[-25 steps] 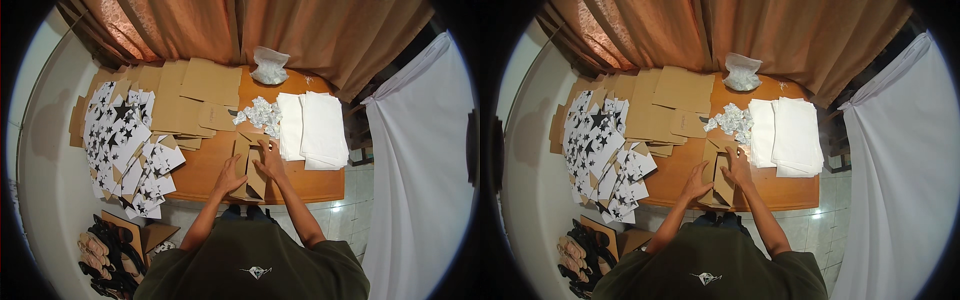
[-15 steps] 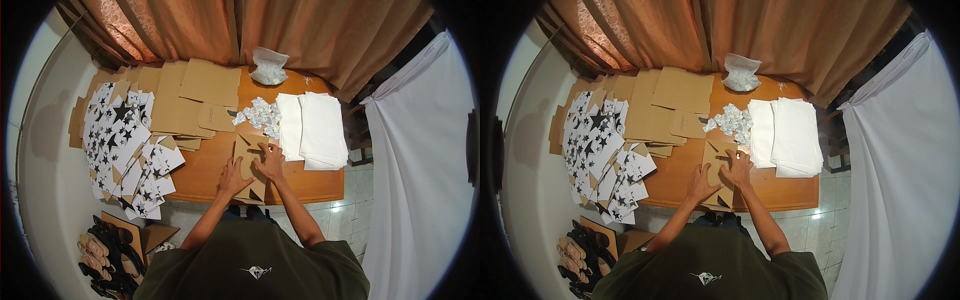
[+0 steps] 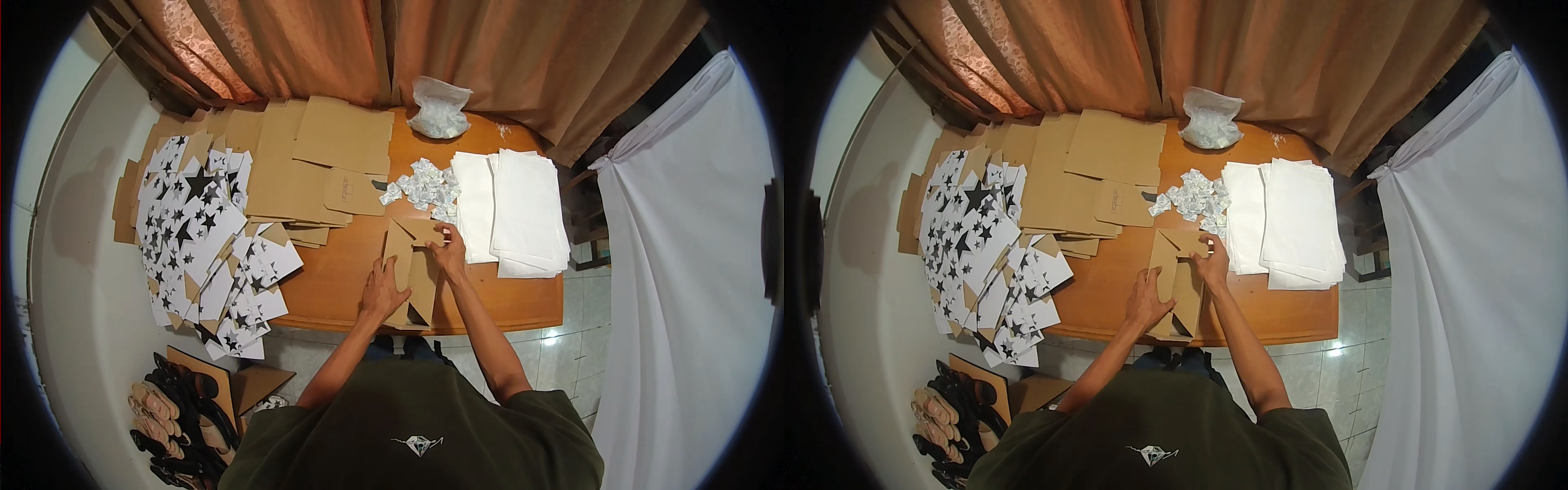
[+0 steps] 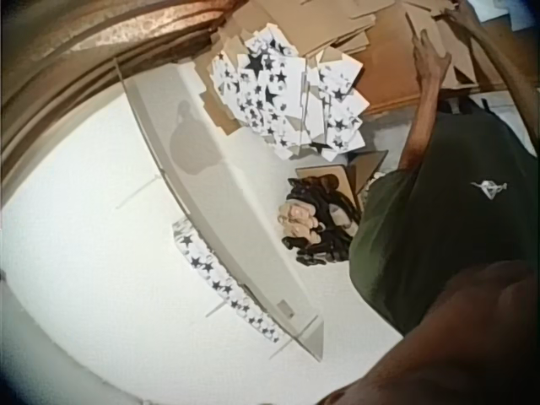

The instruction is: Folding cardboard boxes and lining them with tissue paper for shoe packaging.

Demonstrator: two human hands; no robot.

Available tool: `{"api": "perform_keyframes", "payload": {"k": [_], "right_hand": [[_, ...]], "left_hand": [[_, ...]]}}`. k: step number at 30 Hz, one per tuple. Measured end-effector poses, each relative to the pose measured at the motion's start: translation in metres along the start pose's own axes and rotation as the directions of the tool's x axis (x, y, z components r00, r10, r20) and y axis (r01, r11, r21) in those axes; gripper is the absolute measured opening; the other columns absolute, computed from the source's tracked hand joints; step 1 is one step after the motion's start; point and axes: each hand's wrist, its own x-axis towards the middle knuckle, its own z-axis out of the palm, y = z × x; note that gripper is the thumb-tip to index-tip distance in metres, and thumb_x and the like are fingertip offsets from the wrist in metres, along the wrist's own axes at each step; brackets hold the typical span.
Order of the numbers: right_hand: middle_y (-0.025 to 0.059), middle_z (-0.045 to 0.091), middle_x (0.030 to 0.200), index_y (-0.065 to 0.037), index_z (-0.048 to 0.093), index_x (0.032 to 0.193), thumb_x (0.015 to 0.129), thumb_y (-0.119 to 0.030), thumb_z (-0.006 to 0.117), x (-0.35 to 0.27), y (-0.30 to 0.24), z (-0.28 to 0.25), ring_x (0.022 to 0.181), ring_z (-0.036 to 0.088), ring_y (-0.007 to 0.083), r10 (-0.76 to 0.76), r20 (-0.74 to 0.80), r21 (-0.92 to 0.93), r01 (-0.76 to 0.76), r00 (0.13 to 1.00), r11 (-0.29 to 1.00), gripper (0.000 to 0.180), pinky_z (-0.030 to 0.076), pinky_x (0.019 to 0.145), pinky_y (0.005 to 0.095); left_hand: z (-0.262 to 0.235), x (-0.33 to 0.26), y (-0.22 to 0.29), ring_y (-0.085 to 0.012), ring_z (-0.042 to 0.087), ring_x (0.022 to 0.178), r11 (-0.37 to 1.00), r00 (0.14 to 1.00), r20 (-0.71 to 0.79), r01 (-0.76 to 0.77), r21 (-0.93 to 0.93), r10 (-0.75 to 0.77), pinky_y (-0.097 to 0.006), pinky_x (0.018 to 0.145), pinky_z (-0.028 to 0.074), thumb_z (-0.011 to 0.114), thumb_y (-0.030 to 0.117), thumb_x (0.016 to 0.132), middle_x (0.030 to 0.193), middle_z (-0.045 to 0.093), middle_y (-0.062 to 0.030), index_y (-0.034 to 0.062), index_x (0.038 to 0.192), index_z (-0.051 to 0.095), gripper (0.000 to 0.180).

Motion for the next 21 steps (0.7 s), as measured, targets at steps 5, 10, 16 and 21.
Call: {"api": "perform_keyframes", "payload": {"k": [5,10,16,21], "right_hand": [[0.0063,0.068,0.115,-0.011,0.062,0.121,0.075,0.002,0.081,0.009,0.009,-0.001,0.094,0.063,0.0191,-0.150,0.002,-0.086,0.149,0.989,0.985,0.052,0.053,0.079,0.0325],[0.0095,0.067,0.113,-0.012,0.058,0.128,0.072,0.003,0.081,0.009,0.003,-0.002,0.097,0.062,0.0240,-0.125,0.029,-0.135,0.128,0.992,0.983,0.062,0.053,0.085,0.0354],[0.0197,0.064,0.114,-0.006,0.050,0.134,0.071,-0.009,0.087,-0.010,-0.020,-0.001,0.099,0.063,0.0358,-0.212,-0.065,-0.331,0.180,0.975,0.926,0.073,0.050,0.093,0.0433],[0.0244,0.058,0.117,-0.003,0.052,0.133,0.073,-0.022,0.089,-0.024,-0.050,-0.007,0.109,0.059,0.0410,0.004,0.057,-0.649,0.034,0.998,0.760,0.073,0.051,0.091,0.0466]], "left_hand": [[0.005,0.001,-0.003,-0.0496,0.052,0.121,1.000,0.999,-0.011,-0.031,-0.003,0.031,-0.055,0.099,0.048,0.076,0.035,0.081,0.141,0.040,-0.0252,0.0092,0.147,0.037,0.080],[0.009,0.002,-0.007,-0.0498,0.050,0.125,0.999,1.000,0.003,-0.022,-0.036,0.022,-0.054,0.103,0.046,0.073,0.036,0.084,0.145,0.038,-0.0265,0.0087,0.150,0.035,0.081],[0.008,0.003,-0.003,-0.0492,0.049,0.127,0.998,1.000,0.010,-0.006,-0.064,0.007,-0.054,0.104,0.046,0.074,0.039,0.084,0.146,0.038,-0.0259,0.0092,0.150,0.035,0.082],[0.006,0.004,-0.003,-0.0467,0.051,0.126,0.999,1.000,0.022,0.003,-0.038,-0.002,-0.054,0.101,0.049,0.078,0.043,0.080,0.144,0.041,-0.0222,0.0123,0.149,0.037,0.086]]}}
